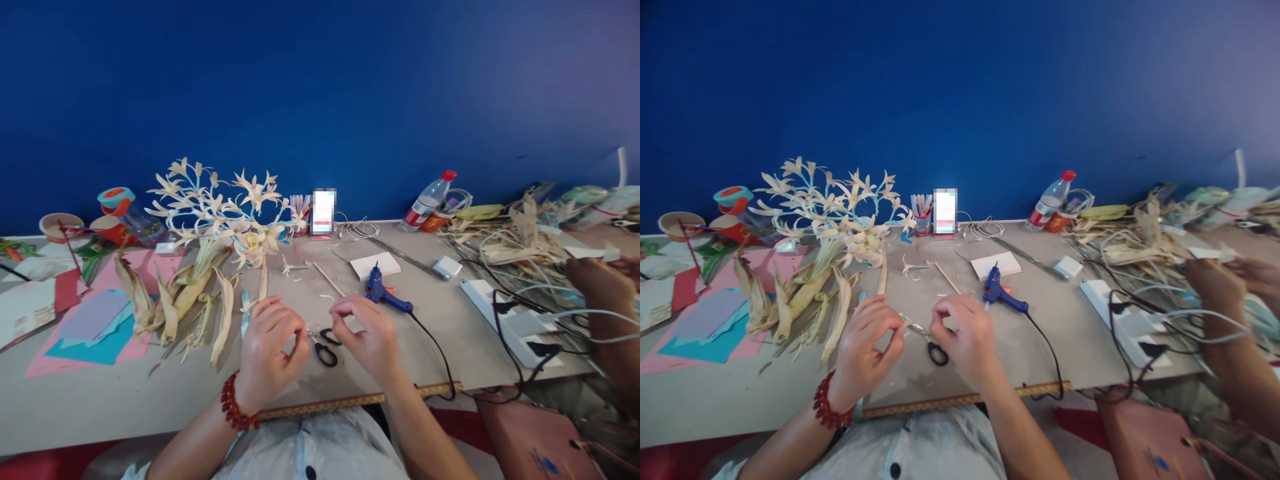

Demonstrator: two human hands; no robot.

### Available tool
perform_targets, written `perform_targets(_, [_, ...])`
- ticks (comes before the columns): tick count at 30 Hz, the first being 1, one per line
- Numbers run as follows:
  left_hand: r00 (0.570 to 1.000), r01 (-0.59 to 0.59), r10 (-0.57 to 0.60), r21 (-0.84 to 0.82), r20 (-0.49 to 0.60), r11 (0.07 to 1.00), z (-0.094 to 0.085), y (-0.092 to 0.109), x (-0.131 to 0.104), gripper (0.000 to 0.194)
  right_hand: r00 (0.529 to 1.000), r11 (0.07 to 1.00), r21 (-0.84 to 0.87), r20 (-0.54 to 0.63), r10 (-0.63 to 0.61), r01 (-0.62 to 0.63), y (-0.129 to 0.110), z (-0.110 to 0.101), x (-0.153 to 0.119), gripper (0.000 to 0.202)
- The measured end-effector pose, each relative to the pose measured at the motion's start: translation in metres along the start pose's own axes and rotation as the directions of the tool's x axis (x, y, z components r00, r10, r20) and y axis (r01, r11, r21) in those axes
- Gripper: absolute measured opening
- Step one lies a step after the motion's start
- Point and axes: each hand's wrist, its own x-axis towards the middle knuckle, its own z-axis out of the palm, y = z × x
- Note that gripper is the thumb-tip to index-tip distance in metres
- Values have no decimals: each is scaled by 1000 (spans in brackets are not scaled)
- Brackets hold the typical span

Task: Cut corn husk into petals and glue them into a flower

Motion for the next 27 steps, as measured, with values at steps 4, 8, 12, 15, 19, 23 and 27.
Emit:
perform_targets(4, [1000, 4, -4, 2, 19, 1000, 1, 0, 1, 15, 999, 999, 28, 51, 20, -21, -5, -1, -2, 10])
perform_targets(8, [1000, 5, -5, 3, 26, 1000, 2, 2, 2, 15, 993, 999, 39, 120, -7, 2, -15, 10, -1, 10])
perform_targets(12, [1000, 4, -4, -7, 17, 1000, 1, 1, 0, 15, 997, 1000, 29, 74, -14, 12, -6, 8, 1, 13])
perform_targets(15, [1000, 18, -18, -13, 0, 1000, 0, -2, -1, 16, 999, 1000, 5, -21, 29, -29, 2, -2, 1, 13])
perform_targets(19, [1000, 18, -18, -21, 3, 1000, 2, -2, 0, 16, 995, 997, 62, 88, 45, -50, -6, -2, 0, 12])
perform_targets(23, [1000, 15, -15, -34, 5, 999, 3, 2, 1, 15, 982, 996, 62, 181, 46, -58, -18, 12, 0, 7])
perform_targets(27, [1000, 15, -16, -34, -9, 999, 2, 2, 1, 16, 983, 995, 62, 173, 63, -75, -11, 12, 1, 12])
